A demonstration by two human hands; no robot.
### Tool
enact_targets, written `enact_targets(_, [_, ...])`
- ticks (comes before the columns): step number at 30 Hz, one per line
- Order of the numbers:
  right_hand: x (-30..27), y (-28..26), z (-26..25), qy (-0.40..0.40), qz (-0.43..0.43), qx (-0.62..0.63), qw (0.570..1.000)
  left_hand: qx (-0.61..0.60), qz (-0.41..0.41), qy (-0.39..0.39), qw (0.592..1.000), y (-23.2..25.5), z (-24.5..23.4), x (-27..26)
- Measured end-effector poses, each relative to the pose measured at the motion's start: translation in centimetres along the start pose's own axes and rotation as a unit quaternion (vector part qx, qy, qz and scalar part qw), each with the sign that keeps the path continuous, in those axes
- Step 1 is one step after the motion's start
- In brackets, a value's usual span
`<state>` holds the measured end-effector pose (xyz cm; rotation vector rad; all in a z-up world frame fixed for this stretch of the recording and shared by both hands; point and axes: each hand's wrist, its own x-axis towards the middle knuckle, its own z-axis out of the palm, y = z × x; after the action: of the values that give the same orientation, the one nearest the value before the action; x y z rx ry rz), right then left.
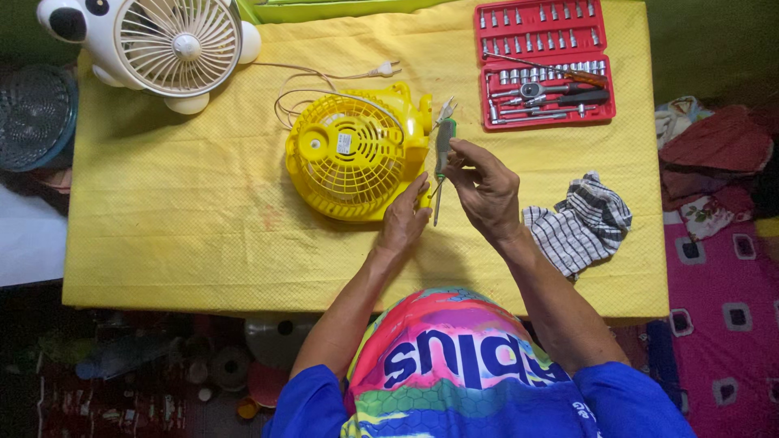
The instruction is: The person uses a screwdriver to remove screws from the back grille of a yellow electric fan. They unscrew multiple fasteners and place them on the table, then handle a small white plastic piece near the fan's base.
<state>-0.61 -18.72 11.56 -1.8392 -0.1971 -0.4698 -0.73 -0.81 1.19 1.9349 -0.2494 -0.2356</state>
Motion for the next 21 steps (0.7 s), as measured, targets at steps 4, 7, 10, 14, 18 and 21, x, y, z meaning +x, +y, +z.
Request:
enact_targets(4, [-0.3,0.3,-0.1,-0.015,0.005,0.017,1.0,0.029,0.003,-0.01,1.0,0.5,-0.5,-0.3])
enact_targets(7, [-0.2,0.6,-0.1,-0.018,-0.005,0.025,1.0,0.041,-0.015,-0.023,0.999,1.4,-0.9,0.0])
enact_targets(10, [-0.2,0.7,0.1,-0.028,-0.007,0.025,0.999,0.046,-0.015,-0.03,0.998,2.1,-1.2,0.0])
enact_targets(14, [-0.1,0.8,0.2,-0.038,-0.01,0.025,0.999,0.039,-0.023,-0.034,0.998,2.6,-1.5,0.0])
enact_targets(18, [0.1,1.1,0.1,-0.056,-0.023,0.015,0.998,0.027,-0.017,-0.029,0.999,2.6,-1.5,-0.2])
enact_targets(21, [0.3,1.2,0.1,-0.055,-0.022,0.008,0.998,0.044,0.005,-0.024,0.999,2.4,-1.5,-0.1])
